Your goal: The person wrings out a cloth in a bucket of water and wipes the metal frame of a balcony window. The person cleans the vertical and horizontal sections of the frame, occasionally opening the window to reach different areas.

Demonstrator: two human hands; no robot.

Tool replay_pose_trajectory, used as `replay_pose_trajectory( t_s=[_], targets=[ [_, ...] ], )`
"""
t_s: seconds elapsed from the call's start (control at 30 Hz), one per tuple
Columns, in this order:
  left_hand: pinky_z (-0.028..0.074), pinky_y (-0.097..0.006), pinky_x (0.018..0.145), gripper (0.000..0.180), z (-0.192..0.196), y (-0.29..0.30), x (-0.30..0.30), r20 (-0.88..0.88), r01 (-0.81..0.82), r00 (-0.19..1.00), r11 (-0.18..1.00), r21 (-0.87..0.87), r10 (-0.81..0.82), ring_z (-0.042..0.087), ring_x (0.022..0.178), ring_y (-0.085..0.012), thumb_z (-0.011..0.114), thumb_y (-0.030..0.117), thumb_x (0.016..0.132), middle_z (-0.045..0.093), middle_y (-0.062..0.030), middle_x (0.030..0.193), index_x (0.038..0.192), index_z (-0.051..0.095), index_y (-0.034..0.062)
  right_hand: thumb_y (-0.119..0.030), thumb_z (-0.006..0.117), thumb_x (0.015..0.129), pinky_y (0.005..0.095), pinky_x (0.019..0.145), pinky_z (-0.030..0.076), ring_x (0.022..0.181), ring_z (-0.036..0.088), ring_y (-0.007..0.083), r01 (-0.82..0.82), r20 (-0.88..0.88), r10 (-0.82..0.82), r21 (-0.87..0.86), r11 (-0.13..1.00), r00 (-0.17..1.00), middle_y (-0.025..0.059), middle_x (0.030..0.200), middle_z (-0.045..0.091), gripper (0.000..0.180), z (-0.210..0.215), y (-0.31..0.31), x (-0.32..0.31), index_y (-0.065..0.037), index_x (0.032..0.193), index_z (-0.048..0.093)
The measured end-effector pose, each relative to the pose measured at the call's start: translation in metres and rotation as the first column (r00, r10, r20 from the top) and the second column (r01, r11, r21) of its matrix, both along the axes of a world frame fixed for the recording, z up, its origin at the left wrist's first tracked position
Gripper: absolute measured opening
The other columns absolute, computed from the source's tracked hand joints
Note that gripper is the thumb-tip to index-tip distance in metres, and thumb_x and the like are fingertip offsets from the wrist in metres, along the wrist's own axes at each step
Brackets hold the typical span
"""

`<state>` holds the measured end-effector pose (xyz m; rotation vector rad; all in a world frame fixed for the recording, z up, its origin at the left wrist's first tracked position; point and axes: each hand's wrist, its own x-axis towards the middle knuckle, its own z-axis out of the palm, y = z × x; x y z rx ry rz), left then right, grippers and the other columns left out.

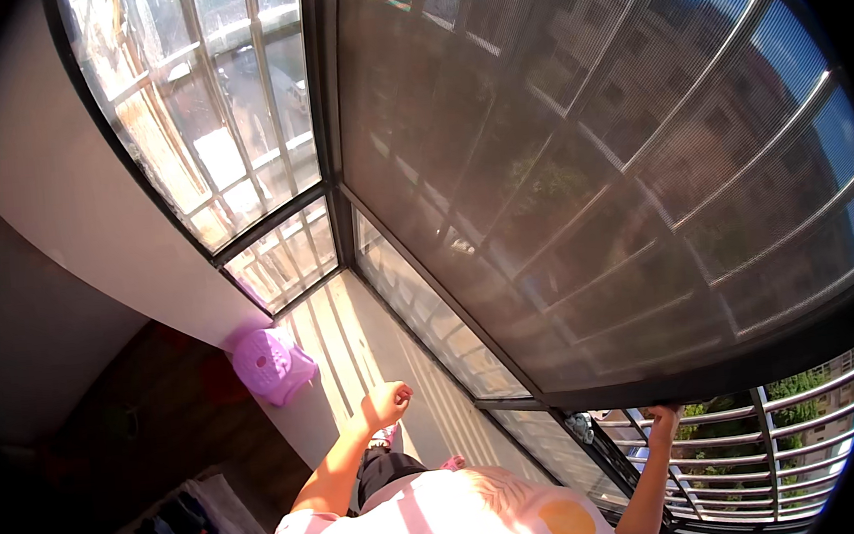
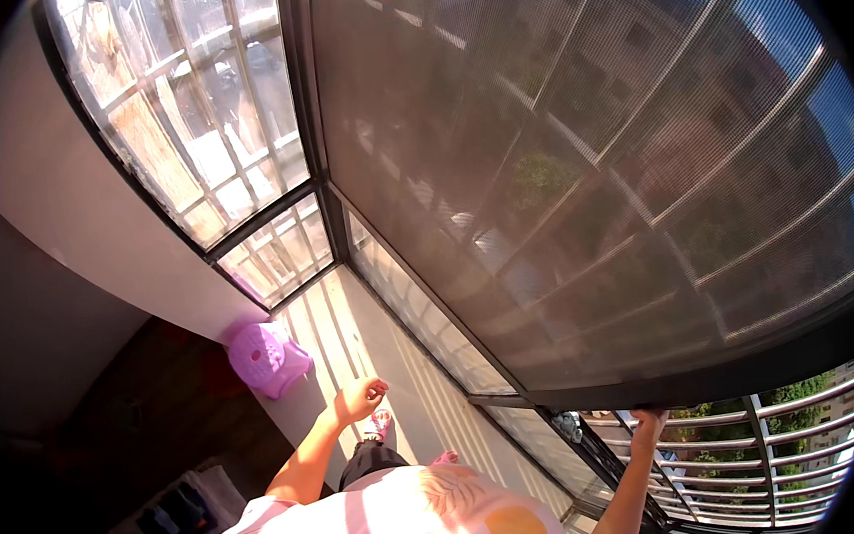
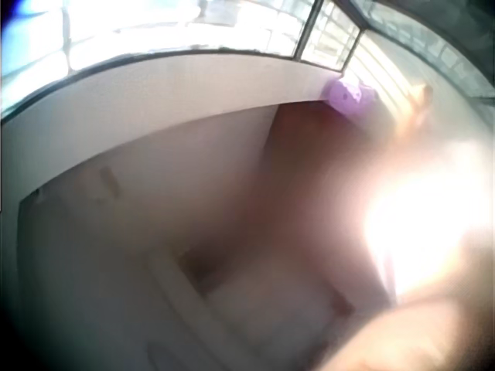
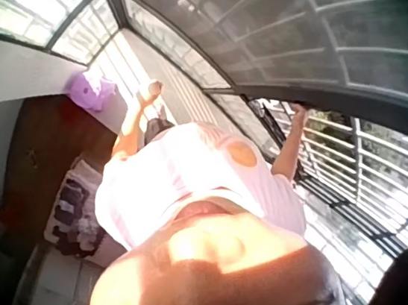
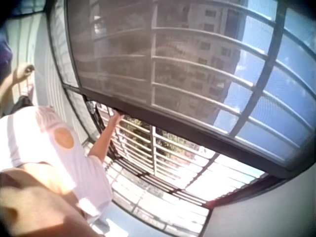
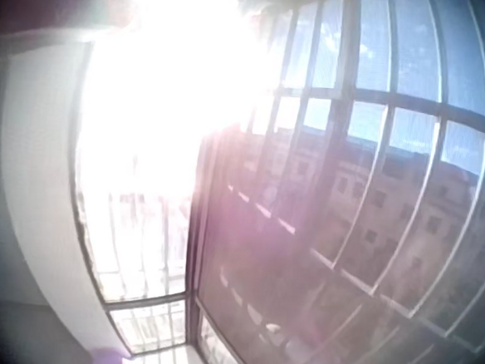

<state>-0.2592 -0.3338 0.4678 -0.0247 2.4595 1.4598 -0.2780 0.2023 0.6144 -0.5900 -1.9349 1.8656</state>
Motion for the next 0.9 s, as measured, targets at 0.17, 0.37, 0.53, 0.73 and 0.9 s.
replay_pose_trajectory(
  t_s=[0.17, 0.37, 0.53, 0.73, 0.9],
  targets=[
    [0.053, -0.03, 0.069, 0.02, 0.002, 0.005, 0.003, -0.024, -0.004, 1.0, 1.0, -0.01, 0.004, 0.066, 0.075, -0.0199, 0.058, 0.007, 0.079, 0.067, -0.0102, 0.086, 0.099, 0.063, 0.004, 0.001, 0.053, 0.064, 0.024, 0.083, 0.037, 0.086, 0.046, 0.0181, -0.039, -0.021, 0.04, 0.045, 0.998, 0.999, 0.0059, 0.098, 0.05, 0.044, -0.014, 0.018, 0.001, 0.0, 0.107, 0.045],
    [0.052, -0.033, 0.069, 0.018, 0.003, 0.02, -0.011, -0.018, 0.146, 0.989, 0.987, -0.06, -0.147, 0.066, 0.079, -0.024, 0.059, 0.01, 0.08, 0.067, -0.013, 0.086, 0.096, 0.064, 0.0034, 0.0, 0.047, 0.085, 0.0246, 0.09, 0.038, 0.101, 0.051, 0.0133, -0.048, 0.027, 0.043, 0.274, 0.961, 0.999, 0.0054, 0.112, 0.054, 0.033, -0.006, 0.002, 0.023, 0.001, 0.118, 0.049],
    [0.051, -0.031, 0.064, 0.017, 0.035, 0.044, -0.028, -0.046, 0.233, 0.971, 0.972, -0.03, -0.235, 0.066, 0.076, -0.0232, 0.058, 0.011, 0.084, 0.067, -0.0134, 0.085, 0.098, 0.064, 0.0034, -0.004, 0.052, 0.088, 0.0225, 0.08, 0.041, 0.093, 0.053, 0.0099, -0.027, -0.03, 0.04, 0.336, 0.941, 0.999, 0.005, 0.106, 0.059, 0.03, 0.005, -0.04, 0.018, 0.002, 0.117, 0.049],
    [0.048, -0.034, 0.076, 0.014, 0.172, 0.161, -0.042, -0.236, 0.692, 0.659, 0.699, -0.18, -0.714, 0.062, 0.089, -0.0278, 0.057, 0.007, 0.085, 0.065, -0.0139, 0.096, 0.097, 0.064, 0.0021, 0.0, 0.05, 0.089, 0.027, 0.094, 0.041, 0.115, 0.049, 0.0145, -0.016, -0.198, 0.056, 0.2, 0.98, 0.979, 0.0106, 0.128, 0.049, 0.05, 0.001, -0.044, 0.029, 0.001, 0.137, 0.033],
    [0.04, -0.044, 0.094, 0.015, 0.256, 0.286, -0.036, -0.371, 0.75, -0.069, 0.197, -0.631, -0.926, 0.056, 0.102, -0.0285, 0.059, 0.003, 0.078, 0.06, -0.0104, 0.095, 0.093, 0.061, 0.0034, -0.007, 0.046, 0.085, 0.027, 0.08, 0.047, 0.093, 0.062, 0.0186, 0.32, -0.315, -0.269, 0.123, 0.939, 0.91, 0.0133, 0.101, 0.065, 0.035, -0.015, -0.019, 0.017, 0.0, 0.118, 0.055]
  ],
)
